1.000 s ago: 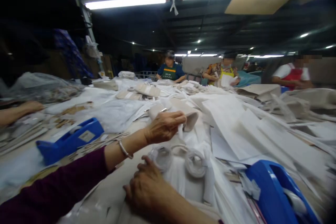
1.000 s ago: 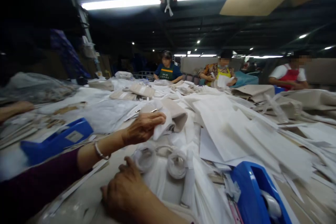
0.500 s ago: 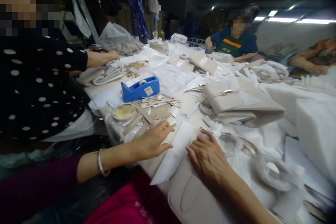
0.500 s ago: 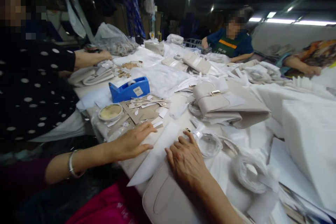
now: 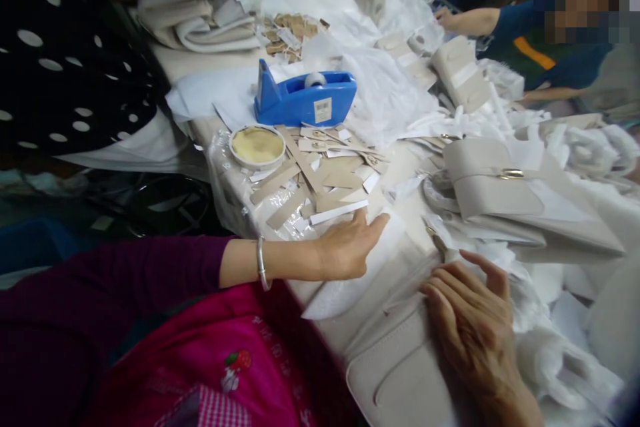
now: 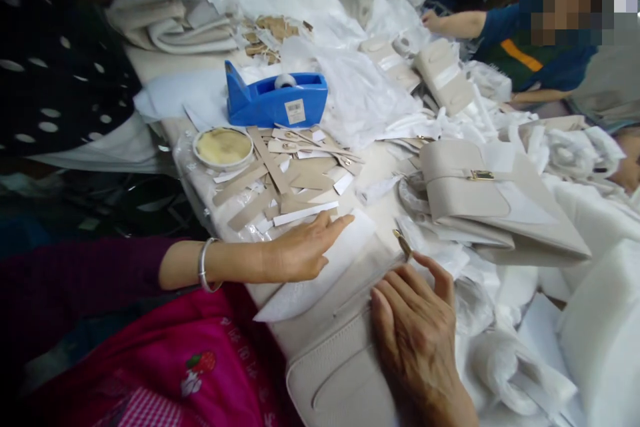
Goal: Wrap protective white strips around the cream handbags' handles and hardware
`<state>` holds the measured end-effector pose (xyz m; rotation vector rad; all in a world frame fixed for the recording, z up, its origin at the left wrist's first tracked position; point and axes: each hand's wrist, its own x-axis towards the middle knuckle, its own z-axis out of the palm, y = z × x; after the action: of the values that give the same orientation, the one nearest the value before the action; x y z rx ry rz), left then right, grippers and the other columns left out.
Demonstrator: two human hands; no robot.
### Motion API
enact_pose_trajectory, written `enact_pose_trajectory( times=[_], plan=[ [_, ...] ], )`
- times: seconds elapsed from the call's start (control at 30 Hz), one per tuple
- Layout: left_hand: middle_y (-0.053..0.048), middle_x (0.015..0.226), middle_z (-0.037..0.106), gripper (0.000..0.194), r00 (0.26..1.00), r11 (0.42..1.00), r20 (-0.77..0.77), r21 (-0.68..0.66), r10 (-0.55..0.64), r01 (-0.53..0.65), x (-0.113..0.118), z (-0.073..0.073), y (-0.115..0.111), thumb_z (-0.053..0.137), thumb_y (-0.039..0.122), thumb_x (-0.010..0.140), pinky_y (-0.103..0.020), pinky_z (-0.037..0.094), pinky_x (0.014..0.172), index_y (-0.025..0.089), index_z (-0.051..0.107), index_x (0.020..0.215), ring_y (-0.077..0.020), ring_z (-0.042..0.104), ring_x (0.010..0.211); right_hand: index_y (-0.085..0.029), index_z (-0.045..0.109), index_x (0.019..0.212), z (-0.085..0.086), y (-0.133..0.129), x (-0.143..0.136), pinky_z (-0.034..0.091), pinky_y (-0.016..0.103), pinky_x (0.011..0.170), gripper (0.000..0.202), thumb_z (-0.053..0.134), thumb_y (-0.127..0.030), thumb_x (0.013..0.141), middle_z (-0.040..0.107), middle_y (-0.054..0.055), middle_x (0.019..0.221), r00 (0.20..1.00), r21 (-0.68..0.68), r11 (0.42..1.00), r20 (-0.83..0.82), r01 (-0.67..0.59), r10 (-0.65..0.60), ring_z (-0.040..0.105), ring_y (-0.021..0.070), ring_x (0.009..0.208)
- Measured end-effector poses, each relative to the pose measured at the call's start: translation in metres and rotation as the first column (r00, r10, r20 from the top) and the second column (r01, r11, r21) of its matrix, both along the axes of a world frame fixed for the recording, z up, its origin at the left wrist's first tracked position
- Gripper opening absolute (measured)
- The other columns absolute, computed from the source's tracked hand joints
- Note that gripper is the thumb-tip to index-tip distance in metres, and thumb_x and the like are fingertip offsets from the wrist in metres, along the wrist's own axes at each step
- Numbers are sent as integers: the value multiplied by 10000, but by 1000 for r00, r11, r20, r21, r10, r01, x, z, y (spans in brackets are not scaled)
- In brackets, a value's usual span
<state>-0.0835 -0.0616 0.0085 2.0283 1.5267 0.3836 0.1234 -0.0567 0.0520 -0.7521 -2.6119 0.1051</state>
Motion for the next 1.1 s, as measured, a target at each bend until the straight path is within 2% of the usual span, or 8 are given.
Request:
enact_pose_trajectory(
  times=[0.17,0.3,0.5,0.67,0.73,0.83,0.97,1.1],
  plan=[
    [-171,1212,439,814,998,997,-62,68,33,-29,6,-1,-5,606,270,776,-380,466,800,172,113,1417,-314,479,1098,-188,535,699,2,-1,2,282,498,1037,213,438,-102,868,604,-6,681,1000,-3,1000,8,14,-14,591,158,767],
    [-178,1104,497,707,996,995,-85,97,-28,36,18,-1,-10,547,153,759,-399,461,801,96,210,1378,-305,473,1038,-191,548,717,2,2,8,278,502,1040,208,427,-114,867,605,-6,686,1000,2,1000,27,7,-7,607,169,787],
    [-109,1101,483,700,976,999,215,-11,-46,50,13,-5,-3,498,50,692,-317,463,763,194,303,1350,-193,517,870,-203,586,812,3,2,12,262,500,1042,200,415,-122,878,602,-3,701,1000,-5,1000,11,14,-14,609,187,816],
    [-26,969,549,714,712,971,702,-146,-33,188,-14,-3,2,512,28,696,-215,424,637,225,349,1362,-93,491,682,-211,561,783,6,-2,9,240,500,1043,206,399,-130,880,613,12,718,998,-56,996,6,63,-63,600,205,827],
    [7,865,555,708,596,936,803,-215,6,280,-17,-1,1,538,37,706,-181,370,563,221,370,1369,-58,430,583,-214,553,775,7,-2,7,243,490,1042,205,398,-129,878,602,6,698,997,-60,995,-4,79,-79,599,199,802],
    [23,804,547,729,524,896,849,-279,62,346,-10,-4,2,582,38,685,-166,317,525,212,409,1371,-42,387,551,-214,544,763,8,-1,6,247,486,1037,206,396,-116,868,571,-2,662,997,-52,996,-18,79,-80,594,188,761],
    [-2,855,581,750,514,896,853,-293,89,332,12,-14,11,603,15,638,-168,339,537,193,457,1351,-54,441,597,-207,529,727,7,1,8,256,489,1028,199,417,-93,847,563,-1,661,999,-31,999,-7,37,-38,587,181,766],
    [-6,831,600,776,597,915,795,-316,110,253,36,-21,16,593,-24,578,-178,379,549,174,497,1321,-71,468,610,-202,556,747,5,3,9,264,484,1023,192,433,-94,847,583,-2,679,1000,-2,1000,-3,2,-2,579,167,757]
  ],
)
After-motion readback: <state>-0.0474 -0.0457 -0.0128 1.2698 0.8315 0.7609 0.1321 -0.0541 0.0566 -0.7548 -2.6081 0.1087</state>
